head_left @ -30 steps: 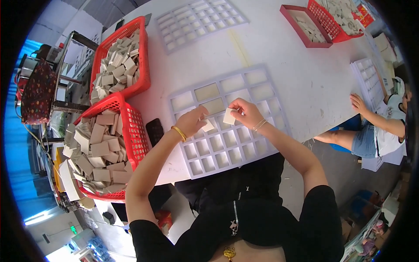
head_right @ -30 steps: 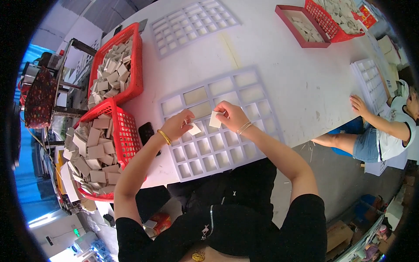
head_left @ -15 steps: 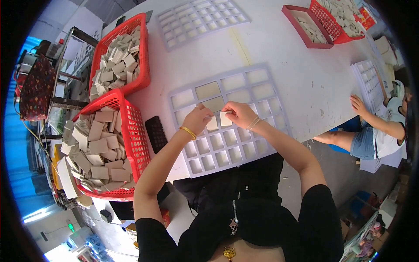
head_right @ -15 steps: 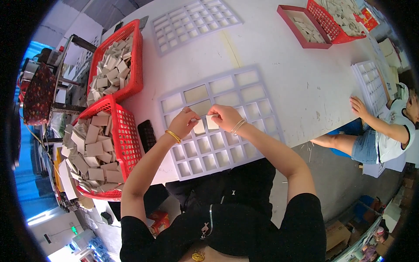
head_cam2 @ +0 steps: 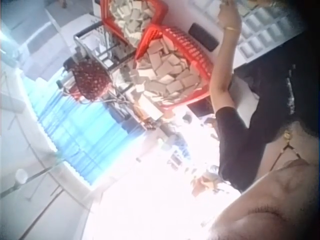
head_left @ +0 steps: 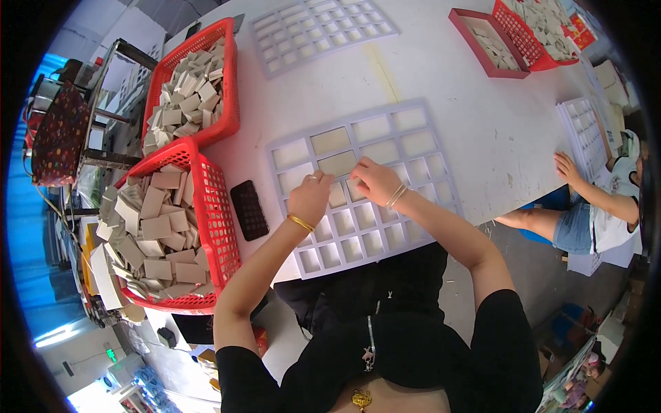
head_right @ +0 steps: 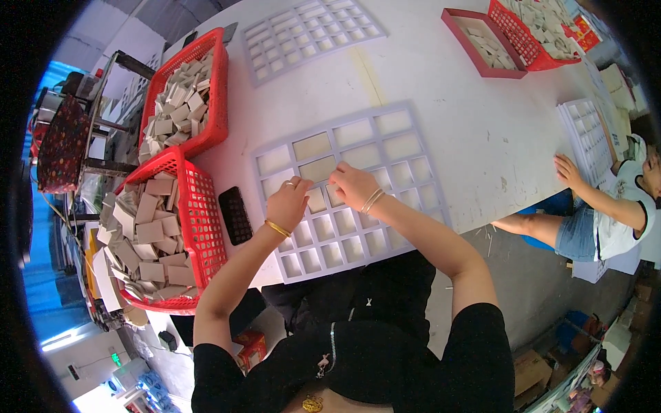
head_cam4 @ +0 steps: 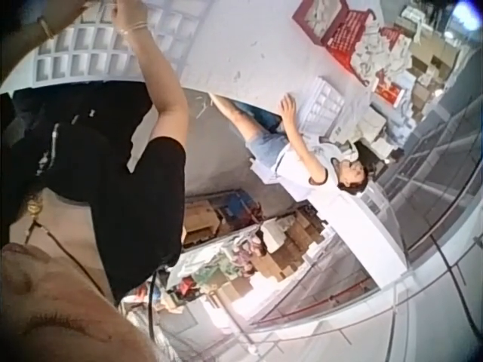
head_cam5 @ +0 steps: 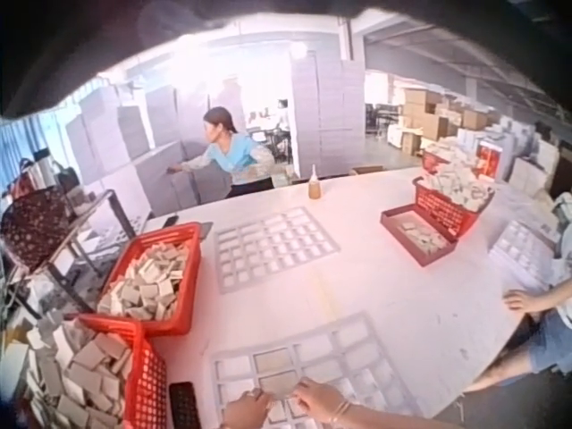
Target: Sorting small white rectangular items into a divided tray at a packaging factory.
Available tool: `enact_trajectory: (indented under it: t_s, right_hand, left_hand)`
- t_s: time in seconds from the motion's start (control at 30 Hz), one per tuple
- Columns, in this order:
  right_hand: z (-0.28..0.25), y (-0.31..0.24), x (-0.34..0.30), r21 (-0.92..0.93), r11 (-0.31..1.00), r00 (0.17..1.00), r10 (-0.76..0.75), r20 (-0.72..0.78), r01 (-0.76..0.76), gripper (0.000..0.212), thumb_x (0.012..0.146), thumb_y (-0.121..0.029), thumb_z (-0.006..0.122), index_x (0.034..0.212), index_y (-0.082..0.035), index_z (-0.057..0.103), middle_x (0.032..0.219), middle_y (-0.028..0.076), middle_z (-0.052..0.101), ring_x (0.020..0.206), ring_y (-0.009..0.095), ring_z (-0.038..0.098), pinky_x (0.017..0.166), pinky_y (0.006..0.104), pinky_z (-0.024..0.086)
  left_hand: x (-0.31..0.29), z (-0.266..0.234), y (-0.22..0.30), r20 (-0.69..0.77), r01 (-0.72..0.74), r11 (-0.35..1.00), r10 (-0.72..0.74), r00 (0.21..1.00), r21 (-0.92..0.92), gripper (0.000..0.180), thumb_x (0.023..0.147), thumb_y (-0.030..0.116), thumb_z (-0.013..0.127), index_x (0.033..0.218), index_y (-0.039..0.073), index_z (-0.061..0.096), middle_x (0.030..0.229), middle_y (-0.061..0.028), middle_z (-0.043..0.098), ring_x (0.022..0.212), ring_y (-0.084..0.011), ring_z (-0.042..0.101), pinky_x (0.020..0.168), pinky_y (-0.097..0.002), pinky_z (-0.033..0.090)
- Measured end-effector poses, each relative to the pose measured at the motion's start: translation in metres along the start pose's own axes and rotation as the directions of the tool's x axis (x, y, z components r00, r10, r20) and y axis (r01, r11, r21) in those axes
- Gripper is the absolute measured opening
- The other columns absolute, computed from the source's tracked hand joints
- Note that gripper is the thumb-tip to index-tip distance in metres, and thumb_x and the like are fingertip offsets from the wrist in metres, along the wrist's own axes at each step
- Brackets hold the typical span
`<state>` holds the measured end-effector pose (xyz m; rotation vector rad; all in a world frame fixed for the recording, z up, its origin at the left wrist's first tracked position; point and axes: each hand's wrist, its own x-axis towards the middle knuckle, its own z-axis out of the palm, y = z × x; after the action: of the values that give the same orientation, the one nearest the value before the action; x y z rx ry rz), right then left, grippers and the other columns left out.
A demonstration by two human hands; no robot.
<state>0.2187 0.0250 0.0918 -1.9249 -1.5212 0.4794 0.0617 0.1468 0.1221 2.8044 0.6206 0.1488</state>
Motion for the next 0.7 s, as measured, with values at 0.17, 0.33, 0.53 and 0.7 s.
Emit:
enact_trajectory:
  t_s: [0.17, 0.33, 0.53, 0.7]
  right_hand:
    - [-0.003, -0.003, -0.003, -0.138, 0.986, 0.990, -0.111, -0.091, 0.098, 0.008, 0.072, -0.008, 0.061, 0.079, -0.010, 0.060, 0.088, 0.005, 0.053, 0.082, 0.023, 0.055, 0.066, 0.0364, 0.047]
    - [-0.002, -0.009, -0.006, -0.487, 0.862, 0.989, -0.103, 0.102, 0.140, 0.007, 0.072, -0.009, 0.060, 0.074, -0.014, 0.063, 0.085, 0.004, 0.052, 0.085, 0.020, 0.052, 0.070, 0.0337, 0.040]
    - [-0.006, -0.022, -0.003, -0.580, 0.792, 0.971, -0.064, 0.232, 0.190, 0.011, 0.069, -0.010, 0.060, 0.078, -0.014, 0.064, 0.088, 0.005, 0.055, 0.088, 0.020, 0.053, 0.074, 0.0370, 0.039]
    - [-0.017, -0.025, -0.002, -0.600, 0.773, 0.944, 0.004, 0.330, 0.207, 0.008, 0.070, -0.013, 0.060, 0.075, -0.012, 0.066, 0.089, 0.005, 0.057, 0.088, 0.019, 0.054, 0.076, 0.0358, 0.038]
  left_hand:
    - [-0.008, 0.013, -0.012, 0.019, -0.238, 0.969, 0.238, 0.971, 0.058, 0.020, 0.073, 0.008, 0.057, 0.091, 0.014, 0.064, 0.096, -0.0010, 0.061, 0.093, -0.0208, 0.056, 0.074, -0.0345, 0.047]
    - [-0.012, 0.010, -0.014, 0.102, -0.258, 0.958, 0.246, 0.964, 0.122, 0.019, 0.073, 0.010, 0.055, 0.090, 0.014, 0.064, 0.096, -0.0003, 0.060, 0.098, -0.0209, 0.053, 0.080, -0.0340, 0.041]
    - [0.000, -0.019, -0.010, 0.398, -0.305, 0.948, 0.247, 0.883, 0.090, 0.031, 0.070, 0.000, 0.055, 0.096, 0.013, 0.064, 0.106, -0.0001, 0.061, 0.100, -0.0208, 0.053, 0.085, -0.0353, 0.039]
    - [0.037, -0.079, -0.054, -0.113, -0.277, 0.948, 0.295, 0.949, 0.156, 0.018, 0.076, 0.008, 0.054, 0.089, 0.014, 0.064, 0.082, -0.0064, 0.060, 0.077, -0.0260, 0.058, 0.068, -0.0389, 0.046]
